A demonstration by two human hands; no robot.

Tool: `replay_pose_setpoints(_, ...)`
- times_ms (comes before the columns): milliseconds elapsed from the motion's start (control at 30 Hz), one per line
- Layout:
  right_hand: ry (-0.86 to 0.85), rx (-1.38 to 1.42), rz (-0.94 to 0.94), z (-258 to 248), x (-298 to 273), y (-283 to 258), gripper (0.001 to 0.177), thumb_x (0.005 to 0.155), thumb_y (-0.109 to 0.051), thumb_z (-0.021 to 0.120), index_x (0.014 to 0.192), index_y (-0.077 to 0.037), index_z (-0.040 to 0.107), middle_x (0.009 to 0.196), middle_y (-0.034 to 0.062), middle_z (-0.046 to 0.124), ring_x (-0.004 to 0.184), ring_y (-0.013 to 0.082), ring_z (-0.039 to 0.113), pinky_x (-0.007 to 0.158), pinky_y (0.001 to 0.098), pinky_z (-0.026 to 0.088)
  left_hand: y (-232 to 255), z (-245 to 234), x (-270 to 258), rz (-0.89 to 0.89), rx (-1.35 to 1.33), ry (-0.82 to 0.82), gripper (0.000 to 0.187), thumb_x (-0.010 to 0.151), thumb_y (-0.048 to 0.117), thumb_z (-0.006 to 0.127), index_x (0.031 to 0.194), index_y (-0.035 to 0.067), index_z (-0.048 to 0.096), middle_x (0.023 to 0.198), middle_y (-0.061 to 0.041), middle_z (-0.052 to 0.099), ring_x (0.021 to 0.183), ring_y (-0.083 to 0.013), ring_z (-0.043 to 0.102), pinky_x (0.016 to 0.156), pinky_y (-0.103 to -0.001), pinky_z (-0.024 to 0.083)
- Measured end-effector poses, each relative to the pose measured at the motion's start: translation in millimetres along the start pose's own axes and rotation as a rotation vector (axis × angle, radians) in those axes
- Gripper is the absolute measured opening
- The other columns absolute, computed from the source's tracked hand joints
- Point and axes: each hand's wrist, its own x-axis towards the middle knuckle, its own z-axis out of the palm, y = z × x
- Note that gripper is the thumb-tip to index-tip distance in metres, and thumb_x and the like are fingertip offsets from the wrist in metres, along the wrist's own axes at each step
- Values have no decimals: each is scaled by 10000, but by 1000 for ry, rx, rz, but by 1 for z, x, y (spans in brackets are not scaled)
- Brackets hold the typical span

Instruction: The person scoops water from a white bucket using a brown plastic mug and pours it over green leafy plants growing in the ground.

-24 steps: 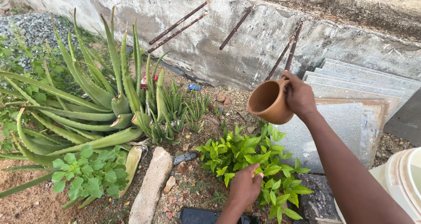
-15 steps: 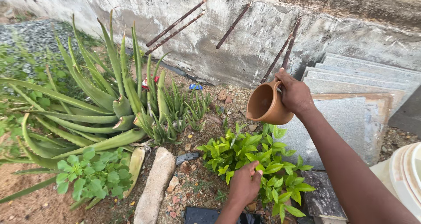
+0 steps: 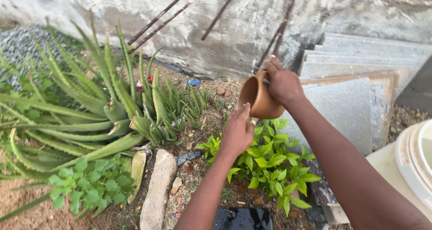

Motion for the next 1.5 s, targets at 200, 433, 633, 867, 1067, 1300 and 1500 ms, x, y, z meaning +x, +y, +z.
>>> replay_pose_setpoints(200, 43, -12, -25, 7, 1, -8, 566, 843, -23, 620, 1403, -91, 576, 1529, 149, 510, 1115, 386, 686, 920, 483, 543, 6, -12, 4, 29, -137, 42, 512, 962, 121, 623, 1459, 35, 537, 1492, -221, 543, 1371, -372, 535, 1178, -447, 349)
replay_pose_setpoints(433, -5, 9, 33, -1, -1, -22, 576, 872, -31, 572, 1445, -56, 521, 1598, 168, 426, 1061, 399, 688, 902, 514, 535, 12, -29, -6, -16, -178, 22, 492, 975, 135, 618, 1457, 82, 538, 1450, -185, 593, 1335, -325, 578, 1131, -407, 408)
replay_pose_setpoints(633, -27, 27, 57, -6, -1, -31, 519, 903, -51, 551, 1421, -46, 521, 1608, 170, 401, 1046, 417, 686, 899, 530, 536, 5, -31, -10, 25, -180, 24, 504, 975, 123, 611, 1471, 73, 532, 1439, -188, 615, 1342, -313, 599, 1122, -395, 440)
replay_pose_setpoints(867, -33, 26, 61, -7, 1, -34, 489, 942, -65, 519, 1430, -32, 506, 1613, 189, 385, 1051, 426, 684, 905, 536, 532, 2, -29, -14, 105, -170, 32, 541, 969, 97, 616, 1494, 57, 489, 1497, -205, 558, 1406, -319, 532, 1153, -384, 400)
replay_pose_setpoints(1067, -14, 4, 56, -5, 1, -35, 493, 969, -91, 507, 1457, -21, 494, 1610, 201, 384, 1086, 408, 688, 926, 509, 543, 7, -34, -14, 0, -136, -16, 555, 975, 129, 617, 1512, 109, 477, 1510, -155, 548, 1403, -289, 528, 1149, -376, 400)
replay_pose_setpoints(1300, -113, -33, 127, -13, 4, -45, 487, 1008, -81, 458, 1492, -30, 450, 1634, 175, 330, 1122, 386, 676, 945, 497, 540, 7, -32, -13, -28, -124, -35, 574, 992, 152, 610, 1537, 121, 432, 1529, -146, 522, 1417, -283, 498, 1149, -386, 391)
replay_pose_setpoints(1500, -113, -25, 129, -16, 2, -47, 488, 1012, -91, 467, 1497, -32, 451, 1640, 167, 327, 1170, 393, 648, 981, 498, 522, 4, -30, -19, -44, -212, -14, 580, 981, 156, 615, 1531, 105, 438, 1532, -147, 528, 1377, -267, 557, 1050, -374, 498)
